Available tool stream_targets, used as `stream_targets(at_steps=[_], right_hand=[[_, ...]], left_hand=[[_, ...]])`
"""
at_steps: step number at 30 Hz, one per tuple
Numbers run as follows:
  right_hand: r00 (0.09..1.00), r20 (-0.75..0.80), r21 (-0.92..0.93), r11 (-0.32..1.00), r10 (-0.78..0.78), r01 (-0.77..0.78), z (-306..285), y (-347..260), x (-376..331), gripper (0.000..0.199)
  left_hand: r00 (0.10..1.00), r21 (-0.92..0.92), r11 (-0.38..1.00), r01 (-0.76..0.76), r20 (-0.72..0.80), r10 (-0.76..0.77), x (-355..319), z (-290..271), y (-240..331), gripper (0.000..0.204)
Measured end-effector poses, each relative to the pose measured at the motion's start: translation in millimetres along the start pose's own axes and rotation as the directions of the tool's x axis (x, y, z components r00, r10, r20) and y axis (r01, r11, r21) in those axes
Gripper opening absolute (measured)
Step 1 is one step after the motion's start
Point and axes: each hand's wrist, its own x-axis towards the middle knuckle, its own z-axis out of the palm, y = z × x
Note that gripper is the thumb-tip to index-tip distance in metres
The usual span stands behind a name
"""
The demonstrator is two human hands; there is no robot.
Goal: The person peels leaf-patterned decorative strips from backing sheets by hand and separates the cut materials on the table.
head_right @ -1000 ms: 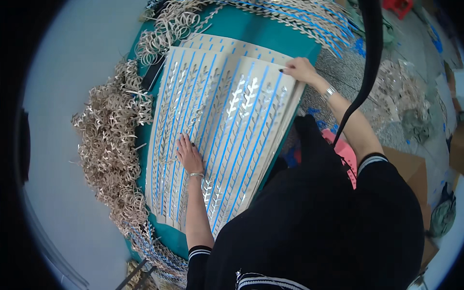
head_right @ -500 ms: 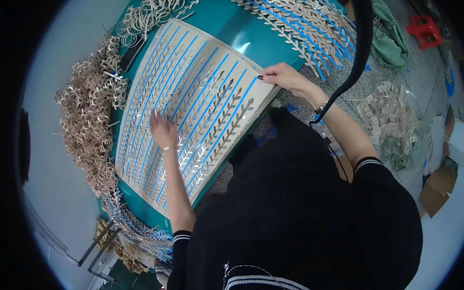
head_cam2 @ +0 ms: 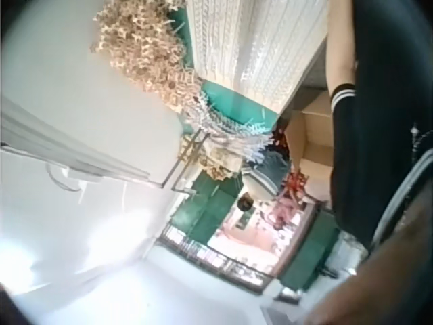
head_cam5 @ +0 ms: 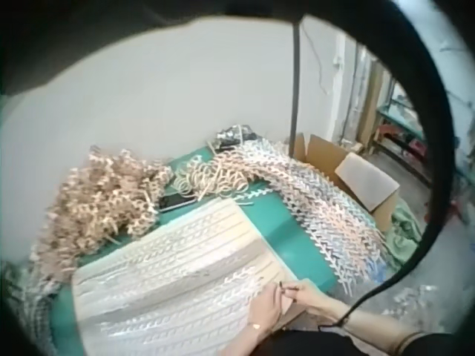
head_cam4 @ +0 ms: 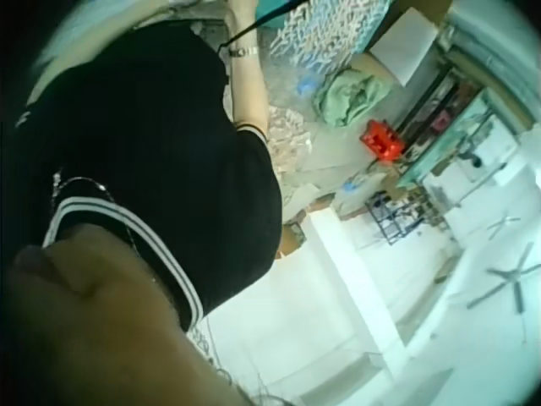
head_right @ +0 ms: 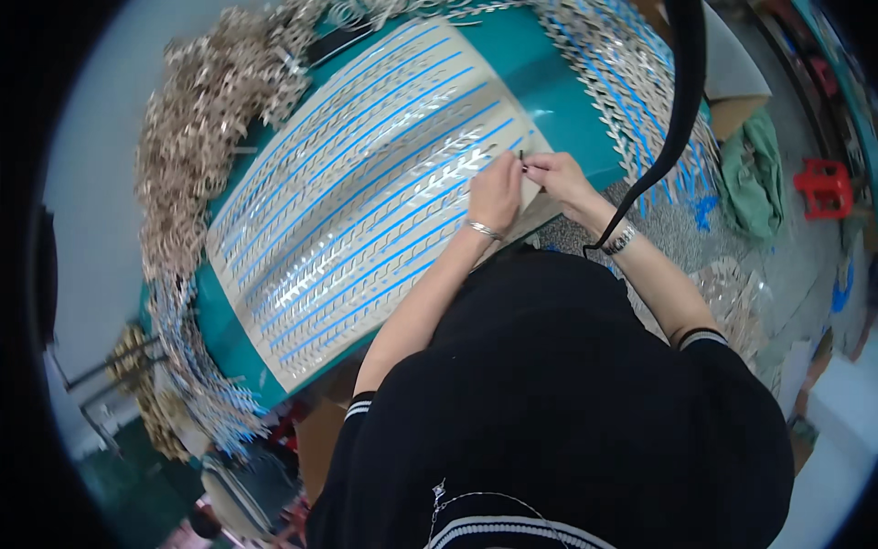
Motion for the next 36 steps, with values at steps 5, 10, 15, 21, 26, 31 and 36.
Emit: stream_targets(at_steps=[5, 10, 15, 21, 26, 31, 36], right_hand=[[0.988, -0.102, 0.161, 0.982, 0.119, -0.101, 16, 6, -8, 0.018], [0.988, -0.071, 0.293, 0.95, 0.135, -0.108, 2, 25, -1, 0.024], [0.966, -0.129, 0.352, 0.921, 0.225, -0.168, -30, 46, -13, 0.029], [0.935, -0.001, 0.101, 0.931, 0.354, -0.352, -51, 49, -7, 0.03], [0.951, 0.152, 0.312, 0.9, 0.269, -0.304, -44, 22, -5, 0.042], [0.973, -0.07, -0.258, 0.938, 0.222, -0.232, -28, 35, 24, 0.055], [0.933, -0.339, -0.809, 0.543, -0.121, -0.223, -3, 37, 33, 0.047]], left_hand=[[0.988, -0.16, 0.987, -0.003, -0.155, -0.022, -9, 11, -13, 0.015], [0.9, -0.181, 0.963, 0.2, -0.354, -0.254, -7, 23, -35, 0.017], [0.465, -0.905, 0.31, 0.29, -0.15, -0.872, -7, -25, -133, 0.02], [0.703, -0.969, -0.158, 0.189, 0.246, -0.667, -26, -59, -106, 0.029], [0.685, -0.948, -0.317, -0.031, 0.211, -0.697, -23, -42, -84, 0.033], [0.968, -0.905, -0.399, 0.145, 0.213, -0.13, -36, -37, -108, 0.034], [0.893, -0.988, -0.15, 0.047, 0.109, -0.436, -37, -38, -71, 0.023]])
